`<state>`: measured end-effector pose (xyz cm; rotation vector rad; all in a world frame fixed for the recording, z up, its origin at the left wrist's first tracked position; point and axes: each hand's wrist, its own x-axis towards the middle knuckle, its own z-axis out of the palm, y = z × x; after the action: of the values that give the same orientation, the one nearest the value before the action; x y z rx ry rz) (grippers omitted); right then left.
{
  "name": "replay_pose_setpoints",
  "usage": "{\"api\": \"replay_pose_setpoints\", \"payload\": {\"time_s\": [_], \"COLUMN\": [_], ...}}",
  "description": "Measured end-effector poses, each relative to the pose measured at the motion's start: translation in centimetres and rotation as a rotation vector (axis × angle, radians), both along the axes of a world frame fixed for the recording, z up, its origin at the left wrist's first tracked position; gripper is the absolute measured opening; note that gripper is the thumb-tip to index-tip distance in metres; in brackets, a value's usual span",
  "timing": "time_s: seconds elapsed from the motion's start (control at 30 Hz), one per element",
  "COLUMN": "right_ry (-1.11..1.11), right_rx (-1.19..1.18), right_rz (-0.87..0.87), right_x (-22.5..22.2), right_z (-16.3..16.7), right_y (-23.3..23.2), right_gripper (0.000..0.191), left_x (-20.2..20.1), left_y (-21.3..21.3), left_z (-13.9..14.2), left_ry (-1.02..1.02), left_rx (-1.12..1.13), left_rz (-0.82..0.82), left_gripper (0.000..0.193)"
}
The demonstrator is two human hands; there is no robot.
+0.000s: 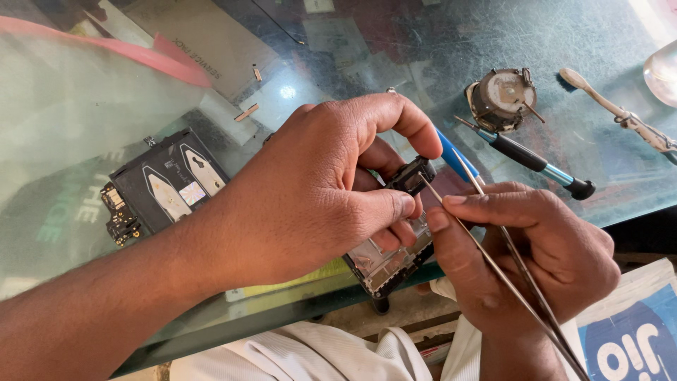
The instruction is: The person repairs a disassembled smartphone at a glass workbench, using tweezers to manipulate a small internal component and its wiring, then fits the component back into the phone frame and presses it into place by hand.
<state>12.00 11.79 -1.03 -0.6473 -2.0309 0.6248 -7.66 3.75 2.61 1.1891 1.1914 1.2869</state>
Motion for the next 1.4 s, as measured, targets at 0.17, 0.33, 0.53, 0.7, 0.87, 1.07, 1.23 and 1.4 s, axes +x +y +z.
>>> {"api": "replay_pose_setpoints", "payload": {"time_s": [0.17,0.33,0.53,0.7,0.87,1.07,1.23,1.4], "right_ry": [0.029,0.042,0.157,0.275,0.291,0.193,0.219,0.216], "right_rx": [-0.006,0.003,-0.133,-0.223,-0.326,-0.287,-0.336,-0.323], "right_rz": [0.035,0.068,0.053,0.088,0.122,0.067,0.056,0.049], "right_x": [0.4,0.8,0.6,-0.5,-1.0,-0.7,-0.2,0.0], "right_z": [-0.5,-0.8,-0.7,0.0,0.6,0.6,0.0,-0.2], "right_y": [0.0,0.0,-0.1,-0.7,-0.9,-0.8,-0.7,-0.7], "right_gripper": [0.02,0.019,0.02,0.021,0.013,0.018,0.022,0.023], "left_x": [-0.1,-0.1,0.0,0.0,0.0,0.3,0.7,1.4], "left_y": [0.0,0.0,0.0,0.0,-0.1,-0.2,-0.4,-1.0], "left_z": [-0.1,-0.1,0.0,0.2,0.3,0.6,0.7,0.5], "left_ry": [-0.043,-0.04,0.001,0.05,0.008,0.038,0.377,0.733], "left_rx": [-0.003,0.005,-0.012,0.009,0.026,0.027,0.135,0.504], "left_rz": [-0.01,-0.005,0.021,0.035,0.023,0.015,0.125,0.252], "left_gripper": [0.031,0.031,0.029,0.026,0.025,0.02,0.016,0.015]}}
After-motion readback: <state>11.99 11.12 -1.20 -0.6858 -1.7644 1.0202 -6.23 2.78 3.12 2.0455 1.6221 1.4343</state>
